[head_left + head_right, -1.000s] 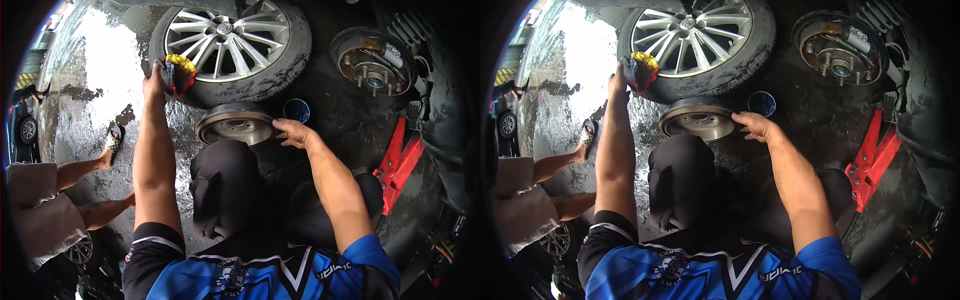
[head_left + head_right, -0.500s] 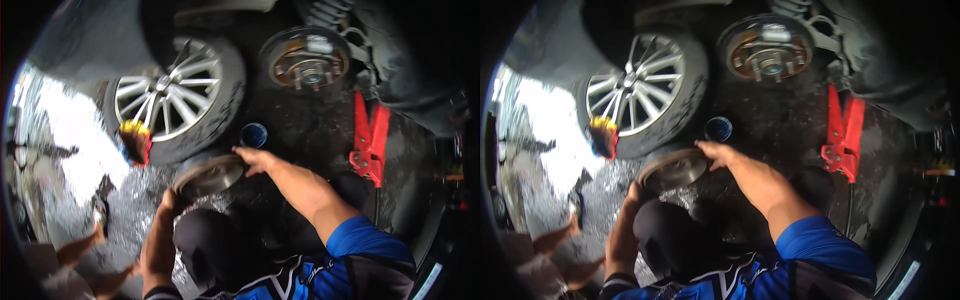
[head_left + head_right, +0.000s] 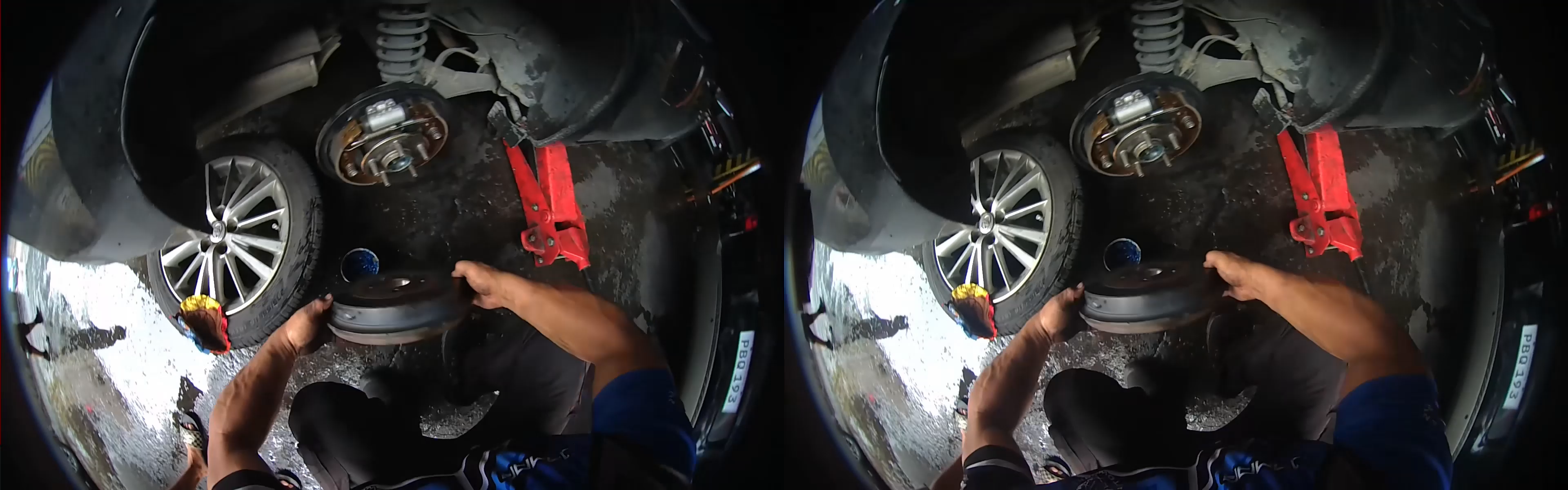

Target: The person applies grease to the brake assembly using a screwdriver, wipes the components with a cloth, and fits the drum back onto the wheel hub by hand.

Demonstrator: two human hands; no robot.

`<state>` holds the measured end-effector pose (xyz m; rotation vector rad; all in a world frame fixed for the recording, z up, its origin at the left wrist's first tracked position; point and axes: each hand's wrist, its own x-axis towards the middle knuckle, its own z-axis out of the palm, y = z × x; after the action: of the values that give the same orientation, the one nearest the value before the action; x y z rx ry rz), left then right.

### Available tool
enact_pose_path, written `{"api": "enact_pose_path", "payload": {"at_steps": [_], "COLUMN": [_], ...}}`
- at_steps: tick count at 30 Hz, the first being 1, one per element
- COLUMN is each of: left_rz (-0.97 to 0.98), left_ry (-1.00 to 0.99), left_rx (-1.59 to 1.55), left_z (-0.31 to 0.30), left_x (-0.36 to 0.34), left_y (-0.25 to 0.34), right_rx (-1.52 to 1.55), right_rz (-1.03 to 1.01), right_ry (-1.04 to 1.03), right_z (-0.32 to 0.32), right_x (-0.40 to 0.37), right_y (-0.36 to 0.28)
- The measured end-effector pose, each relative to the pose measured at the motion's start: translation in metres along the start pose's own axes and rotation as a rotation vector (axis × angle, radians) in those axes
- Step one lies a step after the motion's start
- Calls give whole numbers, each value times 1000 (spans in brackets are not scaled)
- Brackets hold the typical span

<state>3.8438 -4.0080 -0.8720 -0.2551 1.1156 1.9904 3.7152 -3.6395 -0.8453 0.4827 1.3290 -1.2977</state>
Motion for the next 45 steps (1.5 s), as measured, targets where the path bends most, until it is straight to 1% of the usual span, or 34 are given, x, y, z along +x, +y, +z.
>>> {"api": "enact_pose_path", "payload": {"at_steps": [1,3,4,5,6,7,9,10,11,13,14,15,17,18,19,21,22,23,24,25,27,28,30,31,33,35,36,38,39,41,43,45], "left_rz": [24,275,272,366,459,455,723,876,878,923,920,901,832,866,857,918,914,941,938,933,987,1002,1005,1012,1029,1044,1060,1073,1074,1082,1062,1095], "left_ry": [-57,-60,-63,13,87,86,29,-10,-9,213,234,334,450,525,470,496,579,591,627,667,633,700,810,818,910,924,946,979,975,957,986,987], "left_rx": [-154,-182,-167,-38,93,102,169,300,305,133,106,77,93,50,-181,-377,-372,-380,-385,-390,-380,-353,-322,-330,-276,-285,-240,-197,-176,-129,-114,-82], "left_z": [-1,49,54,57,60,73,101,103,107,118,118,120,134,118,108,102,99,96,92,92,79,76,76,76,76,72,69,60,56,47,40,36], "left_x": [13,26,35,44,51,53,52,59,65,76,81,89,83,97,111,126,127,128,129,127,130,129,124,123,121,124,126,130,132,138,144,148], "left_y": [8,48,52,53,55,60,72,77,79,81,84,86,104,101,100,108,114,119,123,128,136,142,150,152,156,157,157,156,156,158,159,158], "right_rx": [15,89,269,277,351,423,543,559,559,452,513,506,256,192,52,-90,-182,-274,-219,-221,-112,-161,-126,-91,-75,-2,-9,120,118,104,97,70], "right_rz": [-17,-339,-467,-477,-611,-741,-652,-661,-664,-804,-839,-835,-1194,-1276,-1369,-1429,-1454,-1476,-1563,-1557,-1495,-1513,-1491,-1484,-1466,-1463,-1455,-1461,-1454,-1460,-1468,-1467], "right_ry": [4,134,106,103,81,60,134,143,139,186,290,280,443,443,464,529,617,704,713,702,561,619,615,617,603,570,561,380,374,445,468,503], "right_z": [-9,-16,-11,-8,-6,-2,11,11,9,7,-1,-8,-13,-20,-20,-9,-4,1,4,8,12,8,1,2,2,3,2,6,8,6,4,1], "right_x": [-10,-31,-43,-54,-65,-77,-112,-118,-119,-117,-107,-98,-86,-77,-72,-70,-68,-63,-51,-43,-29,-18,7,15,28,35,39,38,37,41,44,47], "right_y": [6,13,12,6,-2,-9,-29,-35,-39,-47,-53,-59,-72,-81,-94,-117,-127,-136,-145,-150,-159,-166,-175,-179,-182,-188,-188,-188,-188,-191,-195,-196]}}
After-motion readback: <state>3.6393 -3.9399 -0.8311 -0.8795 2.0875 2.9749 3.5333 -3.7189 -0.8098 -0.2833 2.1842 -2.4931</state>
